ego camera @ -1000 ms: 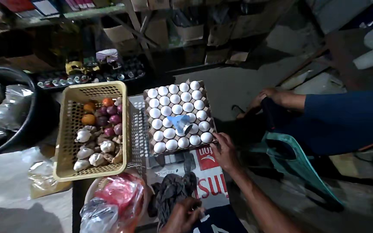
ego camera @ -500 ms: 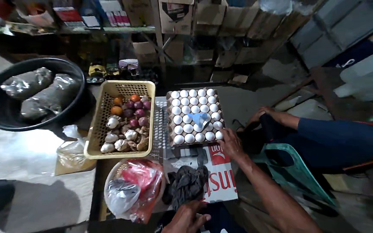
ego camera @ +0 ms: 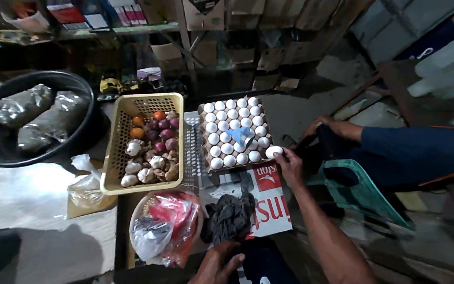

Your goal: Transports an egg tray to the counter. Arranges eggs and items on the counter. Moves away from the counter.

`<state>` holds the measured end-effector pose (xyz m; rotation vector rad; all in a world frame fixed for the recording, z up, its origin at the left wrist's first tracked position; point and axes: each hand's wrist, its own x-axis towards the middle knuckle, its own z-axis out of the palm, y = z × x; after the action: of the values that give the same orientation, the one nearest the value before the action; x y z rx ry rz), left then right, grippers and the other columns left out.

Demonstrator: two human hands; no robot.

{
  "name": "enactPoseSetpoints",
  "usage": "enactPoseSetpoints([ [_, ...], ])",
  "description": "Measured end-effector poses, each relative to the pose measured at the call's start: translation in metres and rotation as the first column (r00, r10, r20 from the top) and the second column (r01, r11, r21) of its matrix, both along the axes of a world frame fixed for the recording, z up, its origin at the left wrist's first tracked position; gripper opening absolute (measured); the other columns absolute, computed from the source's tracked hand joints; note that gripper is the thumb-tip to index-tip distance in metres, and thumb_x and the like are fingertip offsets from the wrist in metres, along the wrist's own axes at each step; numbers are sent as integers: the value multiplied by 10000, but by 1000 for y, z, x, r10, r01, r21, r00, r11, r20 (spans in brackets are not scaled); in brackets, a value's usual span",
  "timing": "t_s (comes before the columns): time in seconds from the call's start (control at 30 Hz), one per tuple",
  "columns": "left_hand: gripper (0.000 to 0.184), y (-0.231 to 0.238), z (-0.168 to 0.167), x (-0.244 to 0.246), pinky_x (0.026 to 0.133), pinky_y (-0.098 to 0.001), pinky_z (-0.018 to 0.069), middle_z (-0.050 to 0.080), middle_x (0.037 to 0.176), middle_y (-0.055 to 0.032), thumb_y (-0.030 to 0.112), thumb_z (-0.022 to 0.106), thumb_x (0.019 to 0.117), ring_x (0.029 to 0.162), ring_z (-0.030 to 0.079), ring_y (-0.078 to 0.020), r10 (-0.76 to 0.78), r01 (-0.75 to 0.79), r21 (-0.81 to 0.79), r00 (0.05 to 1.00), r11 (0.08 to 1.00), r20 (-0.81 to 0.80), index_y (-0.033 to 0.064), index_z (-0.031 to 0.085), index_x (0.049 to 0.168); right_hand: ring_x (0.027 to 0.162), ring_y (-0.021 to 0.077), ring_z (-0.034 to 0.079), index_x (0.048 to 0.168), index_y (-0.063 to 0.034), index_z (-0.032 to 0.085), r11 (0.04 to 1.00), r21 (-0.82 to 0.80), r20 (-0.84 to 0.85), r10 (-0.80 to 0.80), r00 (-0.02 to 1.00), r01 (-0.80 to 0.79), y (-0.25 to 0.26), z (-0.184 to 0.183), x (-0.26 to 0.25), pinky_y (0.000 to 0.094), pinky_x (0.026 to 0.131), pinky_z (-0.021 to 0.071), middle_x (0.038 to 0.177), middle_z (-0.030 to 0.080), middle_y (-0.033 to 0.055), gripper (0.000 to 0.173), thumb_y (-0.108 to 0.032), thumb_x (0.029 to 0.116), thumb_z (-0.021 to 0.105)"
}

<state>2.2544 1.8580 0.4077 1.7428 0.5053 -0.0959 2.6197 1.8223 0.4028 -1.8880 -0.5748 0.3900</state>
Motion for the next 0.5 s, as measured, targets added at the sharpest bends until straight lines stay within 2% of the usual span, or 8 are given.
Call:
enactPoseSetpoints([
  [0.1,400,-2,-1,9,940,-393,582,732,1139,-92,365,647,1000,1013,711,-158,33,-33,-40,999,999,-6,48,700,1239,780,209,704,1218,69,583,927,325,-417,-37,908,186,-3,9,-10,380,727,622,961,700,135,286,-99,1014,475],
  [0.17,394,-4,-3,15,943,-375,580,732,1142,-73,384,636,1005,1017,706,-141,31,-31,-41,1000,999,6,68,706,1230,781,263,719,1234,16,521,875,437,-569,89,818,209,-2,15,-15,415,704,624,981,709,157,350,-187,998,361],
  [0.23,410,-6,-3,20,964,-380,568,729,1152,-79,397,630,1007,1040,699,-151,31,-30,-34,999,999,24,68,704,1241,830,278,721,1265,-18,519,883,435,-598,137,789,176,6,16,-18,433,697,622,1046,702,146,387,-254,1018,338],
  [0.3,413,-10,0,27,981,-403,562,724,1161,-114,369,640,1007,1057,701,-181,38,-36,-40,998,999,42,42,696,1252,713,218,707,1168,17,589,957,257,-500,14,866,133,19,17,-20,384,616,628,911,689,104,319,-254,1076,447],
  [0.33,408,-12,1,31,985,-407,559,725,1157,-122,356,644,1006,1060,701,-189,37,-35,-43,998,998,47,33,694,1248,677,198,697,1117,49,625,991,120,-367,-13,930,62,24,19,-19,364,617,624,858,689,110,287,-217,1062,534],
  [0.37,409,-14,2,35,992,-416,553,723,1157,-128,350,643,1007,1068,698,-199,32,-30,-48,999,998,42,26,689,1252,721,197,700,1093,62,662,999,-37,-201,29,979,-37,26,22,-18,368,687,615,877,707,132,253,-177,1026,617],
  [0.43,414,-17,4,38,1014,-436,537,719,1176,-138,339,641,1010,1094,692,-219,26,-25,-64,999,998,19,17,680,1267,987,297,702,1194,24,683,908,-353,23,249,968,-225,29,29,-14,487,921,561,1093,714,201,301,-183,975,691],
  [0.5,391,-17,4,37,1021,-444,532,720,1179,-149,316,645,1011,1096,694,-230,46,-44,-55,998,998,32,8,687,1250,1187,419,626,1355,4,607,756,-573,88,440,894,-316,37,33,-15,599,1034,481,1285,637,270,443,-231,986,677],
])
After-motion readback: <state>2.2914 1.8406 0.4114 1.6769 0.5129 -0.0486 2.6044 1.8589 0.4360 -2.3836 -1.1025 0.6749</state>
